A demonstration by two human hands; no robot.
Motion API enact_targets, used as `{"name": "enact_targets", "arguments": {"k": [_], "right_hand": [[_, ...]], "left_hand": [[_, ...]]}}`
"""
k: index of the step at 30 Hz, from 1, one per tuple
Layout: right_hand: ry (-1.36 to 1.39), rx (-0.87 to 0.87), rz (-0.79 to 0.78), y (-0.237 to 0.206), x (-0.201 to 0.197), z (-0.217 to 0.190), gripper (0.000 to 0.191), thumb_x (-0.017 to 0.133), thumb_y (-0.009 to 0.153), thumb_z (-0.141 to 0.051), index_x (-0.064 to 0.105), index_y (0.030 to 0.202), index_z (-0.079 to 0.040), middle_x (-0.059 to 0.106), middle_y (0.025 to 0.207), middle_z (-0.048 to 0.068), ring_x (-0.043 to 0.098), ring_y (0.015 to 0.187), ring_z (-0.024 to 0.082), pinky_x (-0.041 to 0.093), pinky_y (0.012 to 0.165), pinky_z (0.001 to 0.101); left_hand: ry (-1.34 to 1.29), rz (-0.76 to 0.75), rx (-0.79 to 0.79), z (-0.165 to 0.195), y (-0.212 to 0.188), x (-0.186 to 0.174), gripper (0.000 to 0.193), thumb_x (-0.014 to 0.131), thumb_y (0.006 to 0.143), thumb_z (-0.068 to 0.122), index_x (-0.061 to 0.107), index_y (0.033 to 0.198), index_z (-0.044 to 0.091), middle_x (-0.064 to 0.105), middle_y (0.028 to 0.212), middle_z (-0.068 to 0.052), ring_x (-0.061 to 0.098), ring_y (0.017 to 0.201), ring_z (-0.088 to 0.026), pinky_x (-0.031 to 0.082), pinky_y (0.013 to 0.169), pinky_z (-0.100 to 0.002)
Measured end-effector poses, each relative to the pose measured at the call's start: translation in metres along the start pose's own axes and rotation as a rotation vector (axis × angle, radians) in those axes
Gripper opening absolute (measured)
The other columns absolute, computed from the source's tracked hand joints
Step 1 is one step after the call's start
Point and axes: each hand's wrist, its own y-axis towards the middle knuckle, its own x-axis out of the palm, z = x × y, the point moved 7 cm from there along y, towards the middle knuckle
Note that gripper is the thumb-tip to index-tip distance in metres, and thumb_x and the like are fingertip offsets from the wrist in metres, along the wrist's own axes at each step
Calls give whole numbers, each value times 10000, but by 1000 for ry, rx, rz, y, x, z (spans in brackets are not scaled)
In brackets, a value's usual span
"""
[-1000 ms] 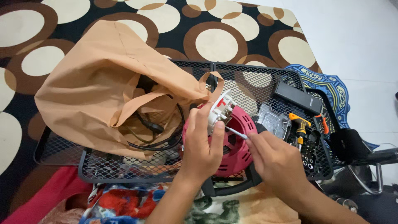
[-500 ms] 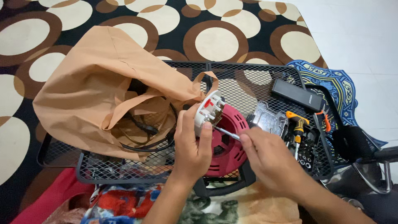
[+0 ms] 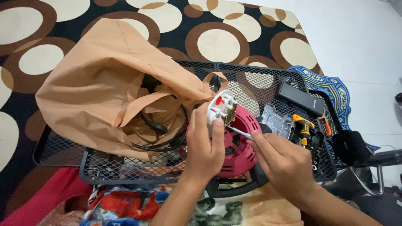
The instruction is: The person opens the round multi-socket power strip, removes its white socket faceplate, and uses a screwdriver to work on the internal metal contacts and screws, holding the housing steady on the table while turning the screwdriver repeatedly.
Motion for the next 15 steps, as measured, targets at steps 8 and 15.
{"name": "enact_targets", "arguments": {"k": [8,15], "right_hand": [[342,668,-442,-13,35,59,349,563,1035,-237,723,864,22,675,610,138,632,537,224,496,515,350],[277,529,-337,-1,29,53,267,669,961,-234,729,890,16,640,631,149,590,530,286,481,520,375]], "left_hand": [[-19,-60,-34,4,1,2,389,481,1079,178,483,1420,-7,553,1099,-190,579,978,-337,468,898,-435],[-49,-54,-40,5,2,2,393,474,1081,169,474,1432,-9,549,1109,-189,580,990,-333,469,901,-426]]}}
